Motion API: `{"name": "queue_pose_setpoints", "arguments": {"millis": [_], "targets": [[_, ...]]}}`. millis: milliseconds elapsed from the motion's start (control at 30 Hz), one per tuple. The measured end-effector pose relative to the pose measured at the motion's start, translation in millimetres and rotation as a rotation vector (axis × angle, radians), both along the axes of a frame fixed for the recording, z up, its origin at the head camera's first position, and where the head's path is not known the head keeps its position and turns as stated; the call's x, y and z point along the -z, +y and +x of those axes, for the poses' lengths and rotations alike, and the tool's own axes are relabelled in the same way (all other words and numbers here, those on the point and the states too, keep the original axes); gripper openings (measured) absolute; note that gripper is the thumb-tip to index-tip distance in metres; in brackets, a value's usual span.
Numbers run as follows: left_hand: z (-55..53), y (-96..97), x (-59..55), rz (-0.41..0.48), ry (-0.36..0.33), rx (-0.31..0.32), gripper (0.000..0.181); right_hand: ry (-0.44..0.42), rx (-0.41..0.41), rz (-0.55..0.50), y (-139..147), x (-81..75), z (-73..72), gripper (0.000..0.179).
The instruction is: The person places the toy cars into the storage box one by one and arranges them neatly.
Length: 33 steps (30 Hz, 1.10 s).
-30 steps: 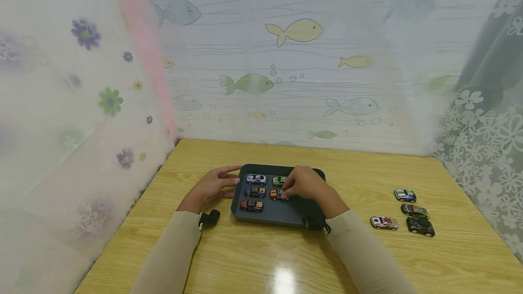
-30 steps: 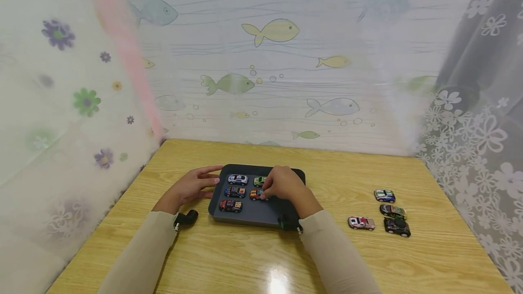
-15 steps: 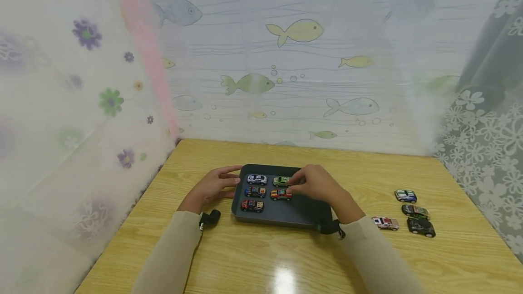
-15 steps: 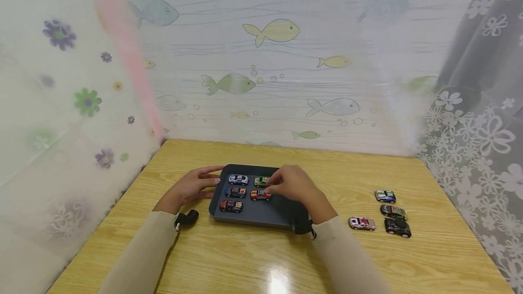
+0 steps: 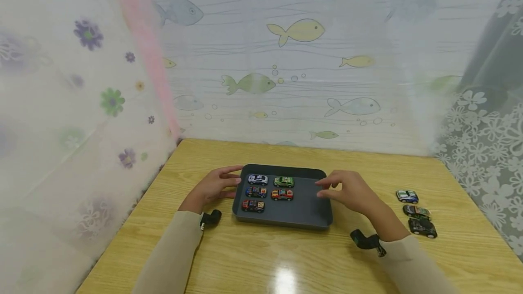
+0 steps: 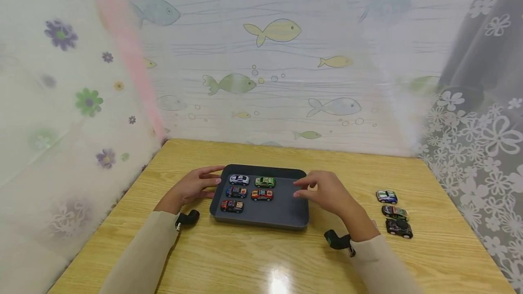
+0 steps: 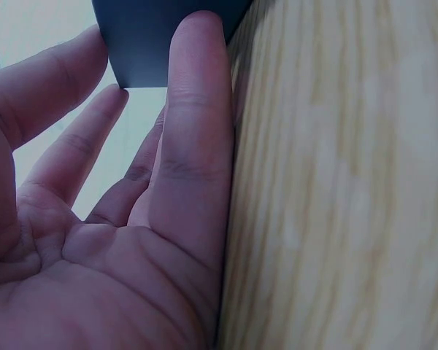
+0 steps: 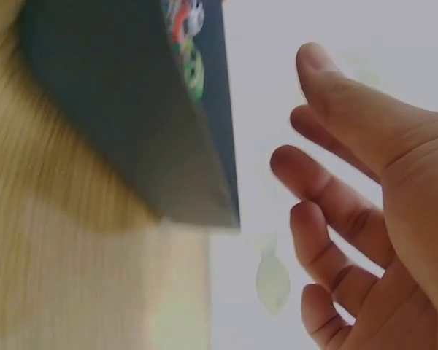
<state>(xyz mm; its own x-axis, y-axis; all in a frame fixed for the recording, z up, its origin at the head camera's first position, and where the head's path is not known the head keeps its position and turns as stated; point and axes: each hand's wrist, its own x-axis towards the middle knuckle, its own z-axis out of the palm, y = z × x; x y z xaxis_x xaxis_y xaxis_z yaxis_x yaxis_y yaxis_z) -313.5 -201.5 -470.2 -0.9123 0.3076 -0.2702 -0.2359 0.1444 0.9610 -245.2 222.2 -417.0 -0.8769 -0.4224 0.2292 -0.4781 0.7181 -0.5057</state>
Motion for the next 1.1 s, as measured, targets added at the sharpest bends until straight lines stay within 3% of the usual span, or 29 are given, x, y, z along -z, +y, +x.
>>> {"name": "queue_pose_setpoints", "arguments": {"millis": [300,833,1100], "targets": [[2.0,0.5,-0.6,-0.019,0.011,-0.002,0.053,0.024,0.081,0.025,50,5.1,20.4,0.037],[0.1,0.4,0.4,-0.018,0.019,0.013,0.053,0.086,0.196,0.093,128,16.9,52.7,0.031],[0.8,0.4,-0.4,-0.021,0.017,0.009,0.053,0.004,0.208,0.121,154,22.0,60.9,0.03]]}}
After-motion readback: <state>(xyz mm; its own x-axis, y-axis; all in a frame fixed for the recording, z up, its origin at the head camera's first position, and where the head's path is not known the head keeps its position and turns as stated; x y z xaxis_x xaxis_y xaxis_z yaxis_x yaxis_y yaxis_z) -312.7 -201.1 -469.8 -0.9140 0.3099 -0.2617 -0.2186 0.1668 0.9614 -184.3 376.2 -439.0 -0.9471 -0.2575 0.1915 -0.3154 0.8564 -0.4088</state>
